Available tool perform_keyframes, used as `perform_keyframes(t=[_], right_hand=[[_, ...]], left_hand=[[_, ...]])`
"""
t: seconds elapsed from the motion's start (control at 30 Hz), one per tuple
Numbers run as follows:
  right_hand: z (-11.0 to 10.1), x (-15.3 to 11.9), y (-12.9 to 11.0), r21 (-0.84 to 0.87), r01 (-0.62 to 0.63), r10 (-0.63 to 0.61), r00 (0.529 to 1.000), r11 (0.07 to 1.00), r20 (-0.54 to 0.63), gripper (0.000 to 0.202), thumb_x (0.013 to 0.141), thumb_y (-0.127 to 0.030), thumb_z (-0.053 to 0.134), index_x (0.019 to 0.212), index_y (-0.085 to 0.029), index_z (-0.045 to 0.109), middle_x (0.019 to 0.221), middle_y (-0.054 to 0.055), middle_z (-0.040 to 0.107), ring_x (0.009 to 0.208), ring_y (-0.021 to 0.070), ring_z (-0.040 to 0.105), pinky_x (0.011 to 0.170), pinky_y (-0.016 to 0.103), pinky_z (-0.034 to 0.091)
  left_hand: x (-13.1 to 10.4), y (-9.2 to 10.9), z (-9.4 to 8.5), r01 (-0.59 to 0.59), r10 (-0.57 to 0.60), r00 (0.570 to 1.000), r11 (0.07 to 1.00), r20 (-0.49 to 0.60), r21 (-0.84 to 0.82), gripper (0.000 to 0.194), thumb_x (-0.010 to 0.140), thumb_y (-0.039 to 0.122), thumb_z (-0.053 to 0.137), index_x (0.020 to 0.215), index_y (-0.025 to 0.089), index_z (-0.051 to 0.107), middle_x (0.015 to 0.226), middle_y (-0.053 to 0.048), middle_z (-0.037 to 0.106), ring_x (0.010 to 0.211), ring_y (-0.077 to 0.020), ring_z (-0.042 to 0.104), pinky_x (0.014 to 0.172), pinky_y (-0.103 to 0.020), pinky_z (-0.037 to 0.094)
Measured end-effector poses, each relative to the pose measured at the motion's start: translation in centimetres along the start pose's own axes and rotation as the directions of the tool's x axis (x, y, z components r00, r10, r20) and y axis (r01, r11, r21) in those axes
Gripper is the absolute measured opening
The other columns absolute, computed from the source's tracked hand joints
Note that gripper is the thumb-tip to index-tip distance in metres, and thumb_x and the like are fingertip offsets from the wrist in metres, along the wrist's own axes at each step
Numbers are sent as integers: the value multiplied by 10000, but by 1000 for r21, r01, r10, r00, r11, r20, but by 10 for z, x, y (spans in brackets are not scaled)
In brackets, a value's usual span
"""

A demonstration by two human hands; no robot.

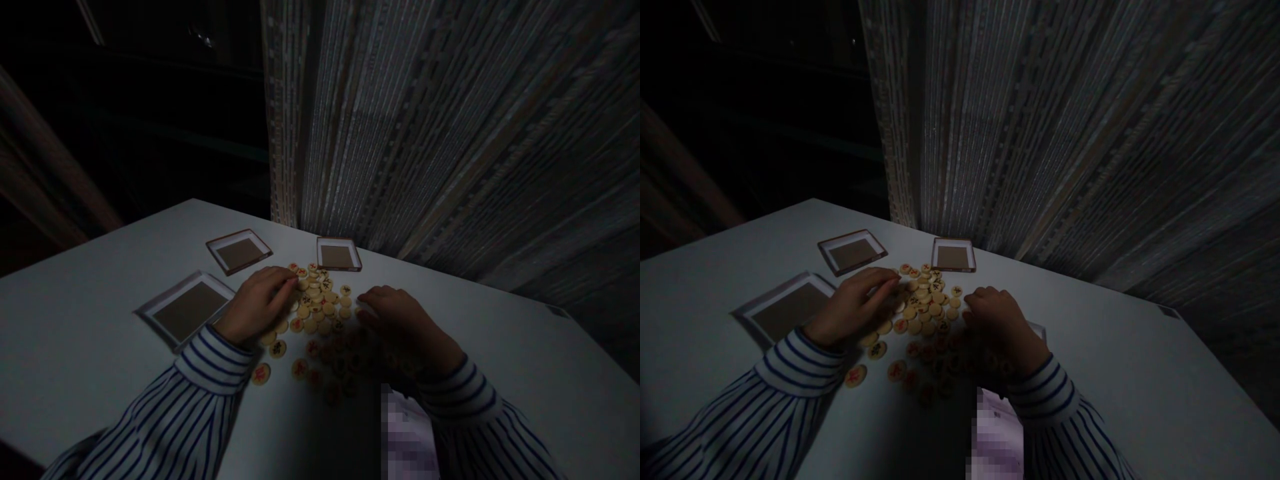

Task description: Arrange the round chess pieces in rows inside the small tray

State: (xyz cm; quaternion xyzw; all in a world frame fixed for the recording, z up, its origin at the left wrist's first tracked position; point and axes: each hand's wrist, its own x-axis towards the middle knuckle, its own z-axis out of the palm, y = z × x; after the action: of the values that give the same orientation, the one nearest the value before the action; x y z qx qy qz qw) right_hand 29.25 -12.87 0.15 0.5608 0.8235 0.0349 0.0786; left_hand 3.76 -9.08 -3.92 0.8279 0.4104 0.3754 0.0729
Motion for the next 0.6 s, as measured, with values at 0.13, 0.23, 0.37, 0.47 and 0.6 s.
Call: perform_keyframes(t=[0.13,0.23,0.37,0.47,0.6], right_hand=[[9,1,-1,-34,-16,17,1000,999,18,275,899,-281,394,962,-185,644,1007,112,657,913,236,605,701,341,431],[12,1,-2,-63,-18,20,999,998,39,281,906,-262,372,925,-180,640,951,112,657,879,230,609,677,336,420],[14,2,-4,-66,-22,25,999,998,46,249,895,-246,400,907,-177,640,951,123,654,870,226,607,673,329,408],[16,2,-4,-66,-27,30,998,997,55,233,884,-247,418,909,-176,638,939,118,656,866,229,608,664,329,402],[20,3,-2,-69,-18,19,1000,997,25,245,890,-228,395,898,-176,634,922,109,658,849,239,609,643,339,390]], left_hand=[[0,1,0,4,-5,1000,1000,12,11,300,912,351,395,938,172,633,963,-81,676,901,-196,616,834,-338,475],[1,3,0,7,-7,1000,1000,19,10,299,908,344,396,932,164,634,958,-87,677,894,-198,618,825,-332,476],[0,3,1,2,-2,1000,1000,13,5,286,900,333,412,932,158,637,952,-91,679,892,-200,618,827,-334,473],[0,2,1,4,-4,1000,1000,13,-4,278,901,333,414,933,164,633,953,-85,679,894,-195,615,833,-333,473],[0,3,1,9,-9,1000,1000,24,-8,286,903,334,410,933,158,633,959,-88,678,893,-196,614,831,-338,474]])
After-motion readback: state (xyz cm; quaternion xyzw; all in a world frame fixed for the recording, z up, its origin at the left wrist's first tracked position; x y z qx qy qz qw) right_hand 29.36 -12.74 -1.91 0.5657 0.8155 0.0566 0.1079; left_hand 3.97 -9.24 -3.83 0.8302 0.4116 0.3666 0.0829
